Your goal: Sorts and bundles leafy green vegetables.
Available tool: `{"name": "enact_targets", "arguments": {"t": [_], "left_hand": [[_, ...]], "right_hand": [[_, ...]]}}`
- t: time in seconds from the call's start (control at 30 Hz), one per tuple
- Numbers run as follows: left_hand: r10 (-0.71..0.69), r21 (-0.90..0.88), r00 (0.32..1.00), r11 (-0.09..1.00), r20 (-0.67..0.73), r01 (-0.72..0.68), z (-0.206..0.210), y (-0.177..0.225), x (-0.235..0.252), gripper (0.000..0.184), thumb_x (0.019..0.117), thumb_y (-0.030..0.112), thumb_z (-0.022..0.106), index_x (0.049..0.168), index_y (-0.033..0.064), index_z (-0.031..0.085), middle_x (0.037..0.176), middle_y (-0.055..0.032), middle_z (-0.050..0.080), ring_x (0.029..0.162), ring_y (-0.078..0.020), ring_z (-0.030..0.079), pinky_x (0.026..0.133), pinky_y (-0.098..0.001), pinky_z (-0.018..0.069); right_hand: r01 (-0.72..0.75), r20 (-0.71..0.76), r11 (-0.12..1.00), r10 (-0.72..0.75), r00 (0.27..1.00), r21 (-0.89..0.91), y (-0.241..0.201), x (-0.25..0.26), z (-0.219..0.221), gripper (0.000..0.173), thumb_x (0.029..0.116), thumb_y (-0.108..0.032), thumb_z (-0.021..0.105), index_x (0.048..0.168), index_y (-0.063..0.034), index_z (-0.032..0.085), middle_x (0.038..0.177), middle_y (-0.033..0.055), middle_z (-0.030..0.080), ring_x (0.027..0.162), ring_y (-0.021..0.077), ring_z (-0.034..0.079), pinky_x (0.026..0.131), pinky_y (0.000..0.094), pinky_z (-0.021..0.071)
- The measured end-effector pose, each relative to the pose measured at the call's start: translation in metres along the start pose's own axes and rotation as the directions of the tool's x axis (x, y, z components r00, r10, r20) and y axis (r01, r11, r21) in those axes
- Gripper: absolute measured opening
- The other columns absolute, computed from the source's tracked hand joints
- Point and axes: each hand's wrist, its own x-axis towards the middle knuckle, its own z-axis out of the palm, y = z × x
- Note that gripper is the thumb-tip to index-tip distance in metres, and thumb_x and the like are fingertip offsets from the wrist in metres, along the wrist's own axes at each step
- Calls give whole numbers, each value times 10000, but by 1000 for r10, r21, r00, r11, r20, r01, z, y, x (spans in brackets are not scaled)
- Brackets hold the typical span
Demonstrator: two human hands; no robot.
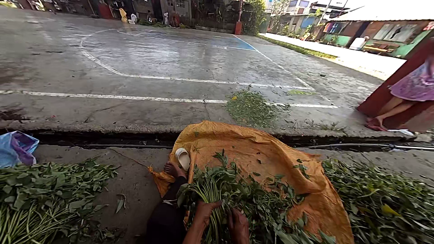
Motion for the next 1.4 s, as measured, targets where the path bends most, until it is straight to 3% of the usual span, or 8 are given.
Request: {"name": "enact_targets", "arguments": {"t": [0.13, 0.27, 0.4, 0.6, 0.8, 1.03, 1.17, 1.4], "left_hand": [[91, -52, 981, 993, -169, -102, -17, 13, 17, 668, 754, -92, 834, 1335, -100, 504, 1254, -246, 620, 1117, -259, 635, 952, -395, 540], [115, 10, 989, 993, -97, -115, -9, 6, 14, 738, 718, -99, 856, 1352, -99, 478, 1260, -239, 616, 1135, -242, 630, 961, -371, 539], [136, -69, 976, 986, -168, -149, -13, 15, 17, 668, 747, -101, 835, 1324, -102, 499, 1215, -235, 637, 1076, -239, 655, 919, -375, 562], [262, -351, 774, 776, -577, -524, -81, 68, 39, 428, 919, -65, 669, 1314, -67, 504, 1113, -139, 649, 927, -132, 672, 820, -302, 588], [225, -532, 873, 718, -433, -449, -89, 69, 29, 142, 1017, -37, 503, 1139, -10, 571, 857, -56, 719, 730, -118, 720, 678, -282, 631], [328, -337, 858, 817, -396, -468, -59, 69, 36, 300, 893, -150, 600, 1176, -55, 567, 888, -68, 741, 758, -137, 737, 708, -280, 635], [370, -334, 900, 838, -231, -431, -45, 59, 45, 280, 887, -142, 544, 1152, -63, 583, 937, -103, 741, 796, -176, 732, 745, -297, 629], [185, -232, 978, 951, -97, -203, -15, 29, 45, 397, 846, -189, 650, 1213, -76, 550, 931, -106, 730, 777, -152, 718, 752, -285, 616]], "right_hand": [[-91, 6, 996, 91, 996, 17, 19, -9, -9, 374, 1069, -168, 472, 1064, 112, 720, 940, 287, 721, 925, 446, 715, 886, 604, 530], [-65, 270, 984, 18, 963, 166, 16, 16, 2, 401, 1038, -243, 534, 1317, 30, 626, 1223, 275, 631, 1079, 393, 643, 961, 535, 513], [-83, 447, 995, 46, 894, 64, -5, 24, 13, 398, 1092, -230, 441, 1286, 94, 567, 1102, 287, 675, 1082, 410, 665, 995, 543, 491], [-370, 460, 911, 410, 787, -181, 55, -6, 11, 430, 1116, -191, 356, 1386, 100, 521, 1219, 340, 654, 1181, 477, 637, 1038, 592, 466], [-403, 503, 888, 457, 733, -219, 72, 57, 47, 496, 1049, -206, 554, 1483, 13, 459, 1465, 303, 493, 1318, 432, 544, 1104, 533, 443], [-630, 531, 773, 505, 680, 71, 101, 119, 103, 536, 1065, -151, 538, 1569, -61, 378, 1617, 328, 250, 1473, 469, 332, 1179, 541, 342], [-637, 160, 724, 618, 770, 267, 116, 116, 99, 343, 990, -180, 682, 1254, 39, 671, 1245, 264, 676, 1196, 411, 627, 1049, 577, 454], [-186, -96, 685, 352, 931, 704, 67, 79, 61, 439, 842, 89, 688, 1264, 131, 573, 921, 111, 682, 760, 38, 640, 742, 233, 559]]}}
